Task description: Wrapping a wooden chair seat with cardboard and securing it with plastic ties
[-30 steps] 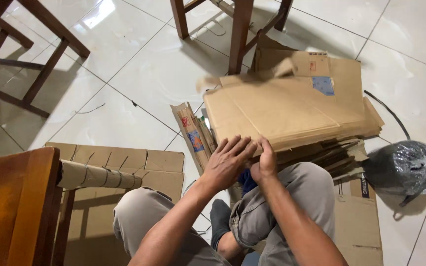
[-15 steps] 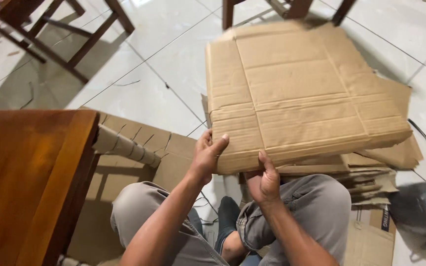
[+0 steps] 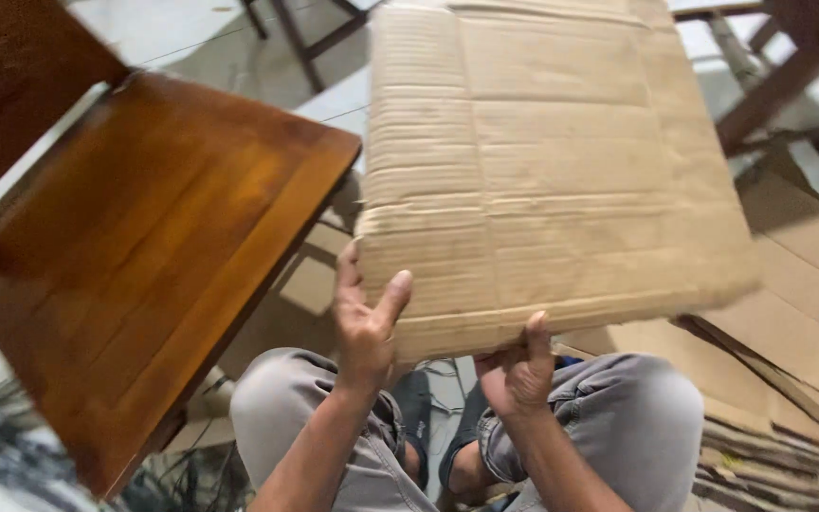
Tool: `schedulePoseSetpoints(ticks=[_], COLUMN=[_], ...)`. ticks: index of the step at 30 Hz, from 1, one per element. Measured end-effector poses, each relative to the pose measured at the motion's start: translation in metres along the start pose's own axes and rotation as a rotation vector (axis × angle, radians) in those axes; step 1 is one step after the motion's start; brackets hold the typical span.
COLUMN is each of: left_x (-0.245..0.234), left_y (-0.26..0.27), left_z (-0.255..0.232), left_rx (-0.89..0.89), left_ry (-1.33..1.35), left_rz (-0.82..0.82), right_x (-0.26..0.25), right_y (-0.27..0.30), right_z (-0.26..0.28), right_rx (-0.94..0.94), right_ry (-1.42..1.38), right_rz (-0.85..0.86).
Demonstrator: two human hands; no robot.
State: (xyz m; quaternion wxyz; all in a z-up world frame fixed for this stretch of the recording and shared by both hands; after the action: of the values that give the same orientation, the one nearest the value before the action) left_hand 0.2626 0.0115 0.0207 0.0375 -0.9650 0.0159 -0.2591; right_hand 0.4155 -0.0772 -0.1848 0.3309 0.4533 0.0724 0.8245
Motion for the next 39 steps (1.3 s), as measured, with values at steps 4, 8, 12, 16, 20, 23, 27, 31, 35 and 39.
schedulePoseSetpoints(ticks=[4, 8, 12, 16, 20, 23, 27, 31, 35, 39], left_x=[-0.073, -0.148, -0.189, -0.209, -0.236, -0.255, -0.282, -0.285, -0.297, -0.311], left_y=[0.023, 0.055, 0.089, 0.093, 0.099, 0.103, 0.108, 0.094, 0.083, 0.065], left_z=[-0.027, -0.052, -0.077, -0.116, -0.132, -0.137, -0.146, -0.164, -0.164, -0.160], left_rx=[0.158, 0.170, 0.383, 0.280, 0.159, 0.155, 0.243, 0.174, 0.327, 0.179], left_ry=[0.043, -0.043, 0.012, -0.102, -0.194, -0.281, -0.332, -0.520, -1.038, -0.689], left_rz=[-0.200, -0.343, -0.548, -0.639, -0.713, -0.694, -0.641, -0.711, -0.717, -0.682], right_x=[0.067, 0.110, 0.173, 0.189, 0.205, 0.219, 0.229, 0.235, 0.241, 0.235], right_y=[0.033, 0.058, 0.091, 0.094, 0.095, 0.099, 0.095, 0.086, 0.073, 0.062], right_z=[0.005, -0.018, -0.024, -0.059, -0.080, -0.086, -0.097, -0.113, -0.128, -0.135], right_rx=[0.050, 0.109, 0.032, 0.169, 0.216, 0.187, 0.164, 0.147, 0.122, 0.113], right_ry=[0.020, 0.086, 0.447, 0.584, 0.760, 0.838, 0.915, 0.920, 0.950, 0.980], right_rz=[0.042, 0.416, 0.636, 0.627, 0.619, 0.632, 0.632, 0.655, 0.638, 0.642])
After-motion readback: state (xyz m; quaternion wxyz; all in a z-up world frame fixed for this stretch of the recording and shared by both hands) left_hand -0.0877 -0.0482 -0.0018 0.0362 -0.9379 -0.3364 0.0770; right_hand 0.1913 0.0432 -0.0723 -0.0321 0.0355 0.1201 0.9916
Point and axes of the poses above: each hand's wrist, its own y-axis away from the middle knuckle, its own x-axis out of the palm, z = x × y, the point moved 2 cm from there along -y, towards the middle knuckle, and after that the axes turned 15 degrees about y, right-handed, at the moved point
